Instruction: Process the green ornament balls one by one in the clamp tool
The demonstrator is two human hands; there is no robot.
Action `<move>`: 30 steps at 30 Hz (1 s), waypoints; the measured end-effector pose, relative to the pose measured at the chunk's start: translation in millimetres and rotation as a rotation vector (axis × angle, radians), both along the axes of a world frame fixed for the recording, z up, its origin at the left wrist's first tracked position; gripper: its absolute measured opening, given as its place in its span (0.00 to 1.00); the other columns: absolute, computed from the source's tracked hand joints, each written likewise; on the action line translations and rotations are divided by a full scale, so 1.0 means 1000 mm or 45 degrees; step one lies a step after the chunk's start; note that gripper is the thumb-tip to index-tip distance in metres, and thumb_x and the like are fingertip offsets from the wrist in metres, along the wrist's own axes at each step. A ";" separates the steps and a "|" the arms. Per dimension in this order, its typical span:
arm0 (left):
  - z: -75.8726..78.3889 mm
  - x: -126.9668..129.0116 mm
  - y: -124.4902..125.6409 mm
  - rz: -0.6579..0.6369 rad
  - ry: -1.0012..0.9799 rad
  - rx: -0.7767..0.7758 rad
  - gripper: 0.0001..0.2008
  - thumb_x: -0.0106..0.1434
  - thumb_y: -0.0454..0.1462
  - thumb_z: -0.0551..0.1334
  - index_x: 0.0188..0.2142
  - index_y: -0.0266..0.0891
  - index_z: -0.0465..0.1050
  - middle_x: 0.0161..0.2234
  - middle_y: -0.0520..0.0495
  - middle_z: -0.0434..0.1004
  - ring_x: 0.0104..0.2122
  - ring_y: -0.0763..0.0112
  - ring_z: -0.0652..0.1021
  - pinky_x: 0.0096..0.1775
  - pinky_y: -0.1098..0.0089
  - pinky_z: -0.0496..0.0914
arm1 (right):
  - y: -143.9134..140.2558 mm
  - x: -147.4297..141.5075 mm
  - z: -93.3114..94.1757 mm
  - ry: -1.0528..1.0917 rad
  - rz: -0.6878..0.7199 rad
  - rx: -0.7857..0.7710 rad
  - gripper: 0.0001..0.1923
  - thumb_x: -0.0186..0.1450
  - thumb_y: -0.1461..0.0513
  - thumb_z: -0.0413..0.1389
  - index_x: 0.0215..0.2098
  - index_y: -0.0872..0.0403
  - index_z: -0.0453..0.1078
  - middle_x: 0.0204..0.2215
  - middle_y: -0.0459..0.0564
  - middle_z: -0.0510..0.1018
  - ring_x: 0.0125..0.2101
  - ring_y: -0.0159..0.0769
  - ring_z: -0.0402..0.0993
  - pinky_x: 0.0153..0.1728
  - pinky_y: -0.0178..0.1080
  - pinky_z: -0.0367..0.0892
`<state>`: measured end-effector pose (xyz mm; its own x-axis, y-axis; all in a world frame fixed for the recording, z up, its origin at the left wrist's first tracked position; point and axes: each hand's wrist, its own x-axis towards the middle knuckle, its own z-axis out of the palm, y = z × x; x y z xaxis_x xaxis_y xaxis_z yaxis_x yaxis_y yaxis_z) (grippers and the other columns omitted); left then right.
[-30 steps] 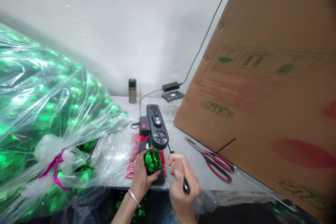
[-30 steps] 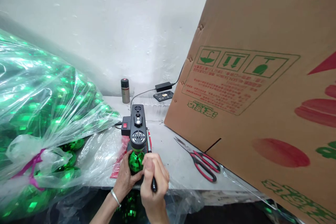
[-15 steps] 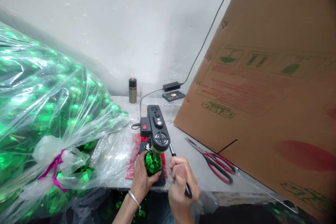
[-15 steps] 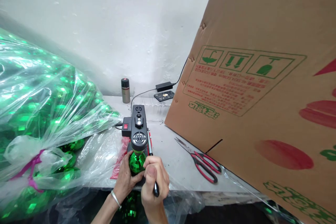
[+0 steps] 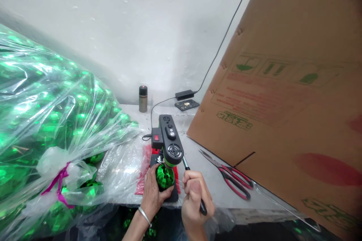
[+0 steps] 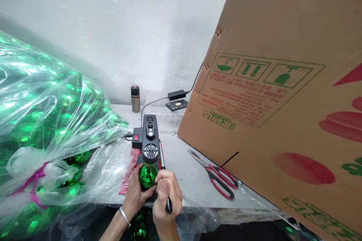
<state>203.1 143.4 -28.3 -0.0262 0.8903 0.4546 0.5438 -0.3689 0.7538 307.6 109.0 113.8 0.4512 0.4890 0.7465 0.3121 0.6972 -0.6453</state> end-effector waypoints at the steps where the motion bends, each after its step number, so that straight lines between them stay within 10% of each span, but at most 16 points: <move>1: 0.000 0.000 0.000 -0.002 -0.005 -0.007 0.37 0.55 0.39 0.72 0.62 0.36 0.63 0.56 0.32 0.77 0.55 0.43 0.80 0.56 0.40 0.76 | 0.000 0.000 0.000 0.001 -0.004 -0.002 0.18 0.75 0.67 0.49 0.26 0.52 0.64 0.24 0.42 0.69 0.25 0.30 0.68 0.28 0.35 0.61; 30: 0.006 0.004 0.001 -0.009 -0.047 -0.034 0.36 0.55 0.37 0.71 0.61 0.35 0.64 0.53 0.33 0.78 0.53 0.45 0.81 0.55 0.42 0.76 | 0.001 0.000 0.000 -0.006 -0.018 -0.007 0.19 0.76 0.67 0.48 0.26 0.52 0.63 0.23 0.42 0.68 0.24 0.30 0.67 0.26 0.35 0.60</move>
